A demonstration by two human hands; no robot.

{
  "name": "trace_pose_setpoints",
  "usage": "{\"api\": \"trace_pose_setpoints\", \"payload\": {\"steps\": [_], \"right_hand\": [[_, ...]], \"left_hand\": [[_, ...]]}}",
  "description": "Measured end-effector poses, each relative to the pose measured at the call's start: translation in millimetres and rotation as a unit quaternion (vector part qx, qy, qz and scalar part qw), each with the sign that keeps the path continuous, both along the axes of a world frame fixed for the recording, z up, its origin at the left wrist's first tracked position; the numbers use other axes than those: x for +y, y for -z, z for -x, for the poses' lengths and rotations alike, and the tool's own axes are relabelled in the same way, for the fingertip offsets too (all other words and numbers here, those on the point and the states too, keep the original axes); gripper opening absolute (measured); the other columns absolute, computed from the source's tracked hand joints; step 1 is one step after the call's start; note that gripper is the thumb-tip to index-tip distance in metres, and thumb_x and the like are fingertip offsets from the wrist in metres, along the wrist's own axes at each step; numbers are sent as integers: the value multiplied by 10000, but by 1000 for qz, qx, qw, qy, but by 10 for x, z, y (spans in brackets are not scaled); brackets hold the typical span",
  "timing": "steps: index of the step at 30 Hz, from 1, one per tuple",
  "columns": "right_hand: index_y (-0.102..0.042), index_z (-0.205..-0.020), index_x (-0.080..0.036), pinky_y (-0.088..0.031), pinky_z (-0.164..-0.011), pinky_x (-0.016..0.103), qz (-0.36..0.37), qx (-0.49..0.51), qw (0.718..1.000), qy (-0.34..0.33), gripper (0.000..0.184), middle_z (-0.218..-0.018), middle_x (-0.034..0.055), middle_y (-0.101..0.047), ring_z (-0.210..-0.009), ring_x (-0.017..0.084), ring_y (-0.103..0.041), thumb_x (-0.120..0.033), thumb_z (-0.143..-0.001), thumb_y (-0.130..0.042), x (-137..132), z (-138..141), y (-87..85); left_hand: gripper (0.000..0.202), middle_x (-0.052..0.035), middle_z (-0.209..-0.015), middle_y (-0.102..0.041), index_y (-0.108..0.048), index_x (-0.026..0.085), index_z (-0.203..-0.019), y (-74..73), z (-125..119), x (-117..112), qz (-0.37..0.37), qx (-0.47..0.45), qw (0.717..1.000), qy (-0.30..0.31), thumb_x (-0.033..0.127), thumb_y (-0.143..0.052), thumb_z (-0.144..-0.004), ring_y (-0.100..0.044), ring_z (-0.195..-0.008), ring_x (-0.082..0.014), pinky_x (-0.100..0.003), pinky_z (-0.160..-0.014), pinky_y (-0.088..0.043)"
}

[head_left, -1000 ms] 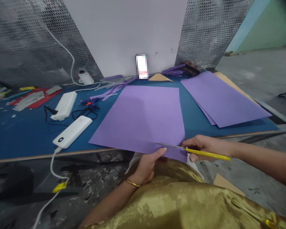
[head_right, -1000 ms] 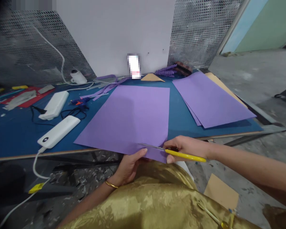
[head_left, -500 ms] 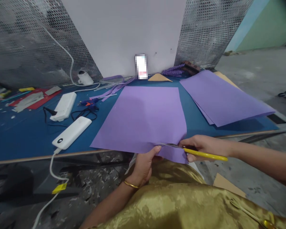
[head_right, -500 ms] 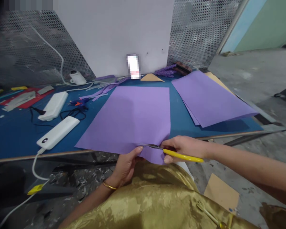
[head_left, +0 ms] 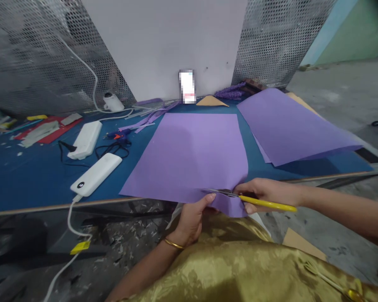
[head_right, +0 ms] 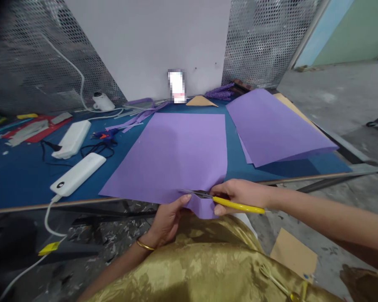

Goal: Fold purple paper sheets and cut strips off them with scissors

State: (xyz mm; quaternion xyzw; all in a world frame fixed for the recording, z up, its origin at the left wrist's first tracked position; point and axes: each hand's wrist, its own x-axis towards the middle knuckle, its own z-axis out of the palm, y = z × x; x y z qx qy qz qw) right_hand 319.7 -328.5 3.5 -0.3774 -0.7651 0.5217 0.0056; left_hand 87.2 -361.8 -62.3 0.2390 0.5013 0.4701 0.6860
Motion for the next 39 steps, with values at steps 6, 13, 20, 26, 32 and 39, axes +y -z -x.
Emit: {"api": "trace_pose_setpoints", "payload": {"steps": [6,13,20,26,32,39], "right_hand": [[-611,-925,-152,-341,-569,225,-7,16,1000,-9,447,-752,-17,-504,-640,108,-389,-597,-902,-579,48,61,40],[-630,-878,-149,-338,-581,237,43,36,998,22,475,-751,-10,-515,-677,127,-436,-623,-849,-647,49,46,71],[-651,-897,-161,-310,-546,237,23,-11,999,25,451,-724,-12,-523,-640,122,-424,-609,-838,-664,36,18,-5],[-650,-961,-159,-340,-567,232,3,-21,1000,2,433,-772,0,-548,-675,131,-452,-578,-855,-636,43,111,-46],[-645,-931,-163,-380,-618,241,25,31,999,-4,446,-796,-1,-555,-716,143,-482,-602,-854,-651,98,132,36],[-632,-900,-157,-374,-602,252,35,37,999,4,514,-758,-3,-517,-690,143,-456,-664,-818,-654,108,137,93]], "left_hand": [[446,-43,-915,-708,-700,154,-907,-9,3,-2,-16,2,1000,-4,350,-910,-566,-632,-751,-180,-293,-569,-547],[444,-64,-905,-726,-714,146,-873,-3,32,-9,4,-9,1000,17,367,-918,-546,-645,-727,-182,-293,-583,-541],[485,-45,-878,-723,-693,149,-893,12,193,14,7,-4,997,-79,316,-940,-510,-650,-716,-182,-277,-520,-536],[492,-44,-894,-719,-700,144,-900,7,177,0,-6,11,998,-68,313,-934,-502,-645,-765,-191,-295,-544,-555],[481,-56,-919,-725,-718,144,-907,-21,169,3,0,6,998,-59,306,-929,-506,-648,-791,-193,-307,-615,-551],[425,-39,-868,-722,-713,152,-841,-26,171,5,6,3,998,-63,308,-928,-509,-651,-797,-191,-304,-670,-535]]}}
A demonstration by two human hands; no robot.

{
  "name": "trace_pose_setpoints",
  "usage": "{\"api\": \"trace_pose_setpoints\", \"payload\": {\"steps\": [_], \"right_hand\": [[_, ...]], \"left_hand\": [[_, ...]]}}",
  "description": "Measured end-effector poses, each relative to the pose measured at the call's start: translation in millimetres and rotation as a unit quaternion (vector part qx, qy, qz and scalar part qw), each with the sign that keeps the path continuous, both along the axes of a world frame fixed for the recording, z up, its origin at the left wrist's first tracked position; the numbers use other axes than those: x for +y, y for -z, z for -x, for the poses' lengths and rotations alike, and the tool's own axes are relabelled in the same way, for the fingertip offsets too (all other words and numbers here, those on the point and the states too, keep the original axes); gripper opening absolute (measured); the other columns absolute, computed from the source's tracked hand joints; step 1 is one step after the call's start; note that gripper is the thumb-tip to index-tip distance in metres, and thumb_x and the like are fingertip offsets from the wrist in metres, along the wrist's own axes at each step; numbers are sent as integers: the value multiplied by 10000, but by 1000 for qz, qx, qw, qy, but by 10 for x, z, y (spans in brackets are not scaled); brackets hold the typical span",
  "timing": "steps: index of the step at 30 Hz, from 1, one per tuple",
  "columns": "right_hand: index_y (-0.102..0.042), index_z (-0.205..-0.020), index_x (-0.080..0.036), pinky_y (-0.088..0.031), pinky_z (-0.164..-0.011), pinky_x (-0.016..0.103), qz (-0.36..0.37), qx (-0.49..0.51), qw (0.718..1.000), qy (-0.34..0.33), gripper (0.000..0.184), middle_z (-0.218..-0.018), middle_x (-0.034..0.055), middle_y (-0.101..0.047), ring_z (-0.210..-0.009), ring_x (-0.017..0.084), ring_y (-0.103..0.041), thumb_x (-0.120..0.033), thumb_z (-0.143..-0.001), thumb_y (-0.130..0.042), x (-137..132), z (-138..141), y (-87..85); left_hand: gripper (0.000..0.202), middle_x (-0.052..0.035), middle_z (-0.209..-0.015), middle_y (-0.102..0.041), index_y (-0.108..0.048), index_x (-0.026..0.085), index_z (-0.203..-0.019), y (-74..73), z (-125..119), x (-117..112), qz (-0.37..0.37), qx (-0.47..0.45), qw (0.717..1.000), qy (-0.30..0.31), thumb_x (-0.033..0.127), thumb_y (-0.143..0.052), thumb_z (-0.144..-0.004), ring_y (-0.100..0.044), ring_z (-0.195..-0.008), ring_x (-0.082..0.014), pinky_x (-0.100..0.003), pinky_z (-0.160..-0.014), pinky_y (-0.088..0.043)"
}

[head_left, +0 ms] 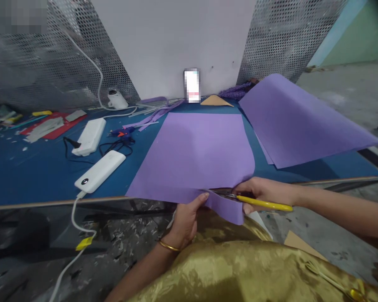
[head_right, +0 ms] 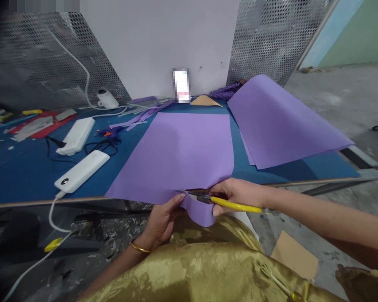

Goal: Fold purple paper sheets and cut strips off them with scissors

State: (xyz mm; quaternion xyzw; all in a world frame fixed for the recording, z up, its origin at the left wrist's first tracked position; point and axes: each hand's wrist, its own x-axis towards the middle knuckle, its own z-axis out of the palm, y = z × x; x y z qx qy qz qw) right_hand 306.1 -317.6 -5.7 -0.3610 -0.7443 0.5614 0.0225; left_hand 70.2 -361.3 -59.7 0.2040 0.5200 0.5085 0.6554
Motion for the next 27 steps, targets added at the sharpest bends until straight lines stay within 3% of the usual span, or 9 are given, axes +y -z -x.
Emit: {"api": "trace_pose_setpoints", "payload": {"steps": [7,17,23,27], "right_hand": [[-593,-862,-164,-355,-581,240,-27,-8,999,-25,462,-737,-13,-480,-664,127,-415,-626,-864,-594,26,84,14],[-628,-806,-144,-327,-559,236,-43,5,999,-16,607,-694,-17,-476,-630,119,-391,-750,-814,-589,67,101,79],[-606,-781,-157,-320,-553,234,-32,12,999,-5,597,-693,-20,-475,-623,114,-377,-754,-807,-609,38,49,130],[-632,-853,-157,-348,-579,236,-26,27,999,-14,565,-737,-9,-517,-663,127,-425,-721,-828,-619,30,58,104]], "left_hand": [[494,-61,-928,-736,-730,143,-932,44,-27,-8,-9,-11,1000,10,313,-933,-514,-648,-851,-195,-302,-709,-533],[417,-87,-941,-750,-734,135,-848,77,24,-1,6,-26,999,35,329,-932,-536,-666,-824,-196,-304,-699,-547],[501,-35,-884,-732,-705,155,-894,25,152,20,-5,5,999,-51,316,-947,-487,-659,-751,-185,-280,-566,-539],[550,-41,-886,-726,-697,145,-951,-14,134,22,-10,18,999,-50,284,-946,-482,-658,-760,-184,-274,-560,-544]]}}
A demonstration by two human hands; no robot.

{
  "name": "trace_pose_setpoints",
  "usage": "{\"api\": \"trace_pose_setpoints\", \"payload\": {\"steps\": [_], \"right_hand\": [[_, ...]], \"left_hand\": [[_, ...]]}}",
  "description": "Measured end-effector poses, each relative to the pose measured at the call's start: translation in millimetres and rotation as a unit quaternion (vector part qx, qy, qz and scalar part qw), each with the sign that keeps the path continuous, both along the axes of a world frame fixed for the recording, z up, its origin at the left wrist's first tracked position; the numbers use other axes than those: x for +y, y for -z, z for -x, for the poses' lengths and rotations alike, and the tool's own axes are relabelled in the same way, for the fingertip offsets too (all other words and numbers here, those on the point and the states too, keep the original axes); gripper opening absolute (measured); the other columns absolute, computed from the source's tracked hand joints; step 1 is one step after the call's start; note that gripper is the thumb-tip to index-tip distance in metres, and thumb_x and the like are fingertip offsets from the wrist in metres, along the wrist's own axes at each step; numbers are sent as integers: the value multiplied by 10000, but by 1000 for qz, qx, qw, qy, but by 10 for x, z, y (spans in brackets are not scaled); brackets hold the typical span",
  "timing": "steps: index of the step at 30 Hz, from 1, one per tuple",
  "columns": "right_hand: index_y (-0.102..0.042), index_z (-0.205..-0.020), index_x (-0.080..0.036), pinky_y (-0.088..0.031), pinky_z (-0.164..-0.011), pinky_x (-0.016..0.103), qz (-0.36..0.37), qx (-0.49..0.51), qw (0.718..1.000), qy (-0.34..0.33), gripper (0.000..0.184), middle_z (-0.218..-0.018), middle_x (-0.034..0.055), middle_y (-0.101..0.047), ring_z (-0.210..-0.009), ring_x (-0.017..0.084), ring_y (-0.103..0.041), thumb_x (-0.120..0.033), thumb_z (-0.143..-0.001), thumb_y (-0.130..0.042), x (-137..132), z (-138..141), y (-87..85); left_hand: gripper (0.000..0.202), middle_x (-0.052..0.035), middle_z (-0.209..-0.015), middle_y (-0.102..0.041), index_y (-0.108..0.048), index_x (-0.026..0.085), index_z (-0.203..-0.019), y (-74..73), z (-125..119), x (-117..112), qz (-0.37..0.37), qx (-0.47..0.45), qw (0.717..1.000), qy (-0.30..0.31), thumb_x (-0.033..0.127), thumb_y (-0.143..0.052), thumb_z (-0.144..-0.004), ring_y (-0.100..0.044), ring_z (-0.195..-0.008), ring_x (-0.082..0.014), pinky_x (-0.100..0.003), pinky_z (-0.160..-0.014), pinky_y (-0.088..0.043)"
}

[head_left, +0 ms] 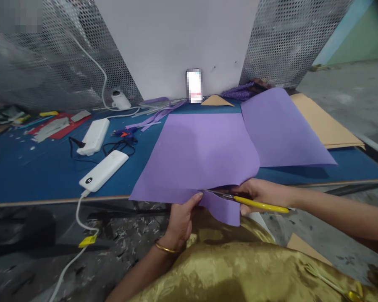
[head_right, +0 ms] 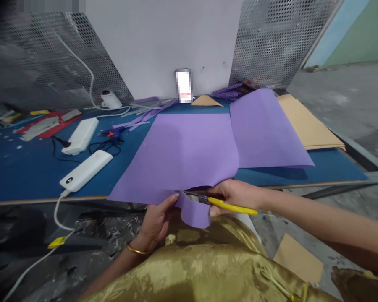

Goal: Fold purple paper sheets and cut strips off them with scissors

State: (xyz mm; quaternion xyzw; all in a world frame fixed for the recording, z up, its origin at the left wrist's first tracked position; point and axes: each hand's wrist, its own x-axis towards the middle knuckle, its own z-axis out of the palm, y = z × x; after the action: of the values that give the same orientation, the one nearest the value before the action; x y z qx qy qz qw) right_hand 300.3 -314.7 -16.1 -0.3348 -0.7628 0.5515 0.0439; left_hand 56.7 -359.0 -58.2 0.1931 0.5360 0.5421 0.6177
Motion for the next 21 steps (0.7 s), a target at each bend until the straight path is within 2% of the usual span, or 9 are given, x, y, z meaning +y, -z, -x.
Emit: {"api": "trace_pose_setpoints", "payload": {"steps": [6,13,21], "right_hand": [[-684,-980,-156,-374,-607,244,-15,-24,1000,-2,594,-768,3,-574,-690,147,-470,-725,-824,-618,45,57,-60],[-618,-788,-158,-312,-557,238,-52,-37,998,-21,579,-684,-28,-460,-638,120,-378,-734,-826,-590,80,44,-45],[-606,-876,-176,-321,-557,228,-62,-76,994,-41,499,-730,-29,-515,-630,113,-390,-675,-847,-611,121,154,-202]], "left_hand": [[567,-51,-914,-729,-698,142,-997,-19,-48,-2,4,-16,1000,11,259,-936,-496,-662,-771,-194,-306,-587,-579],[511,-52,-889,-736,-715,143,-926,9,-12,-28,15,-15,1000,20,258,-947,-485,-665,-751,-185,-273,-557,-554],[466,-87,-918,-756,-732,123,-909,47,-33,-29,22,-57,997,53,275,-941,-521,-689,-803,-207,-333,-735,-575]]}}
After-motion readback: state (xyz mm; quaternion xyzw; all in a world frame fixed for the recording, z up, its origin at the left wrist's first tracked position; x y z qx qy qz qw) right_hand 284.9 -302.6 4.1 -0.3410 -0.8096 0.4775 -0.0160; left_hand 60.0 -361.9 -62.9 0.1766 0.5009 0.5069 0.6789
